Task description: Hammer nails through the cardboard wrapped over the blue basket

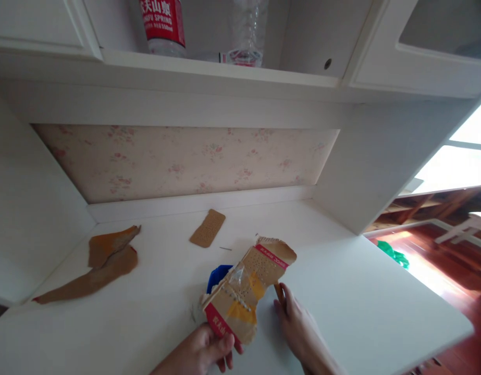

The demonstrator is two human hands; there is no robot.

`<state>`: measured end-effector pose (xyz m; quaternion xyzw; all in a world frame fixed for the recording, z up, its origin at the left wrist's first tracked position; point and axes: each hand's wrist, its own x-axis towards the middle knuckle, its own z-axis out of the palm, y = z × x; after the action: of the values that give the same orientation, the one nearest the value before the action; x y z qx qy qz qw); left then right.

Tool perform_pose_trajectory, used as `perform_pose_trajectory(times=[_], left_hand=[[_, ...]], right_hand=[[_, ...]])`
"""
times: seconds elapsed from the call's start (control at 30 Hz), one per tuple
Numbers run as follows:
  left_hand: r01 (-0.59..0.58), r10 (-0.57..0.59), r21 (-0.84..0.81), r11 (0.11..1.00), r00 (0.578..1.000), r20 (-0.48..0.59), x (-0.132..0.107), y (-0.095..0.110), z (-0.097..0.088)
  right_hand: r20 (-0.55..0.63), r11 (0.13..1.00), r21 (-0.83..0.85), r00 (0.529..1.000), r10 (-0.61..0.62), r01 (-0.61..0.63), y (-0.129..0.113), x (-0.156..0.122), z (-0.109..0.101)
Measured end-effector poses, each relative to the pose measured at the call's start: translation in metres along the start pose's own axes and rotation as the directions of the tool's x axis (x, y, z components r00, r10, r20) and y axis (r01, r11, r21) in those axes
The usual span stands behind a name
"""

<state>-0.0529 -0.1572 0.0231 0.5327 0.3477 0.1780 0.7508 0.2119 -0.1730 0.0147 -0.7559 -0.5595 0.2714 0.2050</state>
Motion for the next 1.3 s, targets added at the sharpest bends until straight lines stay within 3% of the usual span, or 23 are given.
perform_pose_trajectory(times=[0.23,0.4,0.53,0.63,0.7,0.8,0.87,0.93,1.13,1.3], left_hand=[[0.103,-0.104,0.032,0.994,0.994,0.035,-0.007,0.0,-0.001],[0.014,-0.013,0.07,0.997,1.0,-0.015,-0.006,-0.003,-0.001],[0.034,-0.036,0.185,0.982,0.999,0.008,-0.019,0.0,-0.014],[0.046,-0.054,0.249,0.967,0.998,0.027,-0.033,0.013,-0.031],[-0.001,0.016,0.195,0.981,0.997,-0.076,-0.037,0.031,-0.043],[-0.045,0.131,0.266,0.963,0.941,-0.312,-0.023,0.066,-0.063],[-0.05,0.249,0.466,0.883,0.893,-0.376,0.0,0.087,-0.077],[-0.027,0.383,0.748,0.663,0.871,-0.308,0.03,0.099,-0.093],[-0.022,0.384,0.915,0.403,0.911,-0.147,0.112,0.096,-0.123],[-0.049,0.367,0.973,0.227,0.929,-0.039,0.14,0.081,-0.127]], right_hand=[[0.001,0.983,-0.172,0.998,-0.061,0.06,-0.011,-0.004,0.002],[0.013,0.969,-0.236,0.997,-0.072,0.073,-0.009,0.002,0.004],[0.034,0.965,-0.245,0.996,-0.085,0.091,-0.002,0.015,0.003],[0.037,0.974,-0.207,0.995,-0.088,0.094,0.004,0.023,-0.001],[0.035,0.984,-0.155,0.996,-0.085,0.09,0.007,0.025,-0.003],[0.043,0.995,-0.063,0.996,-0.079,0.082,0.01,0.026,-0.007],[0.052,0.997,-0.014,0.996,-0.073,0.074,0.013,0.026,-0.008],[0.055,0.997,0.026,0.996,-0.07,0.069,0.015,0.026,-0.009],[0.048,0.991,0.112,0.996,-0.076,0.07,0.017,0.027,-0.009],[0.042,0.99,0.128,0.997,-0.063,0.058,0.014,0.026,-0.011]])
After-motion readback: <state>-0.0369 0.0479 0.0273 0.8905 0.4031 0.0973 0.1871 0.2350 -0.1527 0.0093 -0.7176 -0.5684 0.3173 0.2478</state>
